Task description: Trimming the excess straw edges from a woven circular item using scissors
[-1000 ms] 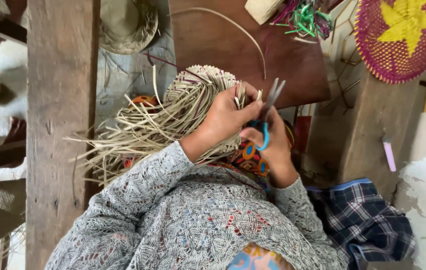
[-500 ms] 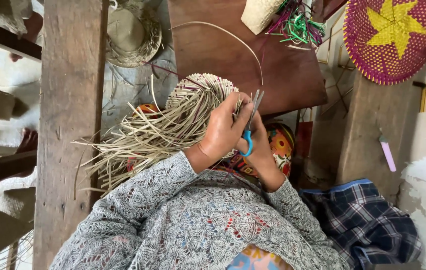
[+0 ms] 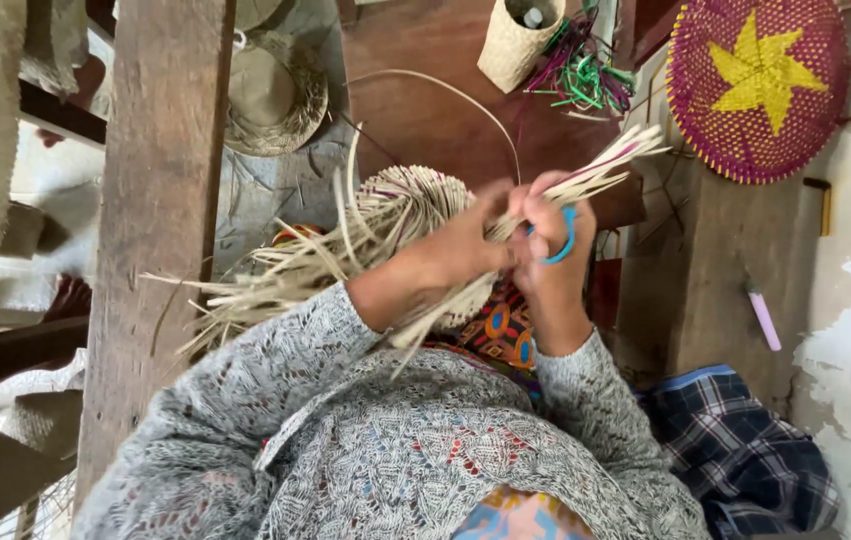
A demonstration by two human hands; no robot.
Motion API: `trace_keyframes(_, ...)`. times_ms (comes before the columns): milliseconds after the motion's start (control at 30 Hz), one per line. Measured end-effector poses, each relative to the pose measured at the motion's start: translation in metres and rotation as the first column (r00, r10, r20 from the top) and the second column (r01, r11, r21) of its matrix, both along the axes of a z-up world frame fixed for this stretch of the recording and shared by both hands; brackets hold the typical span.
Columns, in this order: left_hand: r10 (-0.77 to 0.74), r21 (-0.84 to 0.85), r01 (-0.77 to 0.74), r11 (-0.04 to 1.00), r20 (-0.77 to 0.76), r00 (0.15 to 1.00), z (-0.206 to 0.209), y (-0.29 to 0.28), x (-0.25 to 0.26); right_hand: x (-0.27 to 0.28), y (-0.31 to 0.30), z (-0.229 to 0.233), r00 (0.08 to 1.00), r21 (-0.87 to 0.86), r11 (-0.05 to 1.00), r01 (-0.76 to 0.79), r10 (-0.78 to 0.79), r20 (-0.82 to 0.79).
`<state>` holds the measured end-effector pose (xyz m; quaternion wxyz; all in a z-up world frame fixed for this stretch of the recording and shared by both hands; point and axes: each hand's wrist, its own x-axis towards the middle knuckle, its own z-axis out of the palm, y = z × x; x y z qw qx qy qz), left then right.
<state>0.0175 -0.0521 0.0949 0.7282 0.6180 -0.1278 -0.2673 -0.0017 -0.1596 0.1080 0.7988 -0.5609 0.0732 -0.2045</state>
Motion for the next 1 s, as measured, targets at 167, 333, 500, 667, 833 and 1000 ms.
trace_keyframes(167,-0.221,-0.073,0.209,0.975,-0.379,0.899,0.059,0.020,-0.001,0.019,-0.015,0.041,0.991,-0.097,0.990,0.101,-0.091,0.102)
trace_keyframes(333,-0.723,0.876,0.208,0.435,0.201,0.661,0.159,0.059,0.048,0.041,-0.062,0.040,0.982,0.157,0.972,0.177,-0.185,0.041)
trace_keyframes(500,-0.876,0.986,-0.148,0.083,0.143,0.461,0.196,0.059,0.105,0.086,-0.078,-0.034,0.960,0.665,0.697,0.269,-0.252,-0.125)
trace_keyframes(667,-0.930,0.892,-0.402,-0.207,-0.053,0.363,0.115,0.043,0.185,0.128,-0.039,-0.110,0.864,0.547,0.673,0.498,-0.438,-0.248)
trace_keyframes(833,-0.747,0.927,0.046,0.373,0.270,0.608,0.093,-0.002,0.181,0.143,-0.023,-0.112,0.776,0.379,0.689,0.618,-0.456,-0.435)
trace_keyframes(1000,-0.936,0.996,0.015,0.084,0.074,0.343,0.065,-0.036,0.180,0.142,-0.012,-0.105,0.850,0.548,0.650,0.526,-0.412,-0.328)
